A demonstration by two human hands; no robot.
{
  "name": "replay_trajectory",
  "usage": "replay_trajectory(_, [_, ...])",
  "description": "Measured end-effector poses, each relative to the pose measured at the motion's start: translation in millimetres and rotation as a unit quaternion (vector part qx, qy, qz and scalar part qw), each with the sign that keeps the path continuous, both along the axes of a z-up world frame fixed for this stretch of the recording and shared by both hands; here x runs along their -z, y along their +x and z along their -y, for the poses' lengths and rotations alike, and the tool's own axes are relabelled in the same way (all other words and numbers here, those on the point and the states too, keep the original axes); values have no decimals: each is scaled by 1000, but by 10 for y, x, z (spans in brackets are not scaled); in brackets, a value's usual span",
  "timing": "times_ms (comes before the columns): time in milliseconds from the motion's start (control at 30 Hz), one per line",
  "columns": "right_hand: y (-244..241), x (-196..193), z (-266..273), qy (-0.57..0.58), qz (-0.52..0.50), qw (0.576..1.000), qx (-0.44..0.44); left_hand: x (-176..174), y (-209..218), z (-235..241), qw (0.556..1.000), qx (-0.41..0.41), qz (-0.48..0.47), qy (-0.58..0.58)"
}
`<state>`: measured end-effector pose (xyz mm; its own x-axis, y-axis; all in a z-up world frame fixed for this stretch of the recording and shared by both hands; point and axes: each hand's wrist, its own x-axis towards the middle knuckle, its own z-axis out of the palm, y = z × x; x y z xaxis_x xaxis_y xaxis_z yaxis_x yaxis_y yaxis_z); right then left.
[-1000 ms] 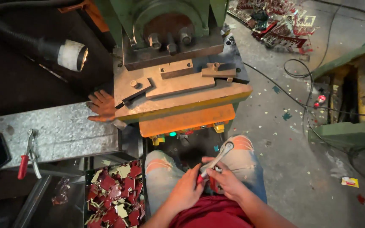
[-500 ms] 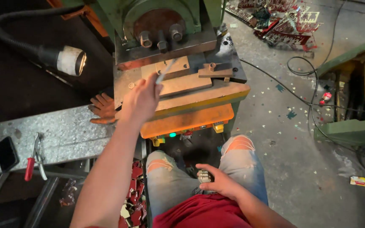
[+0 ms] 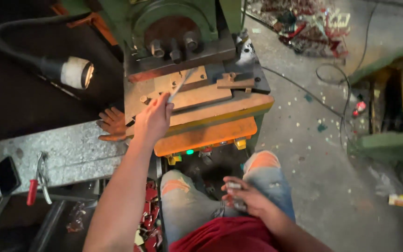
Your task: Operating a metal press machine and using a rod to clear or adjust parts
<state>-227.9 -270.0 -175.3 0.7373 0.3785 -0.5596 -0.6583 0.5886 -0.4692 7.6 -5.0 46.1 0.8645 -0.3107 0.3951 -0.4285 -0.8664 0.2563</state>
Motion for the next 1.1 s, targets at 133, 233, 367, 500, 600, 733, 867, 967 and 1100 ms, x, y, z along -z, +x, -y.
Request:
replay_trajectory(133, [41,-268,-15,-47,-38,998,10,-40,50,-2,999,-3,1,-37])
replay_trajectory(233, [30,-154,46,3,-37,999,20,23,92,-8,997,-15,-67,19])
replay_trajectory(367, [9,-114,22,-24,-49,998,17,8,60,28,1000,0,-8,-27])
replay_trajectory(500, [1,-140,15,-28,-28,999,6,87,163,-13,999,8,0,-49])
replay_trajectory(600, [8,-370,-4,-59,-55,997,1,-76,121,18,998,33,54,-30])
replay_trajectory(733, [-62,-275,25,-67,-52,996,-9,17,125,-43,999,9,-31,-15])
replay_trajectory(867, [-23,-157,46,-22,-20,1000,1,16,136,-39,1000,6,-19,-4])
replay_trajectory(967, [-66,-207,47,-25,-22,999,3,8,112,-45,1000,-6,-27,-15])
replay_trajectory(1100, [-77,-84,85,34,-1,999,25,257,213,-192,999,-13,16,-27])
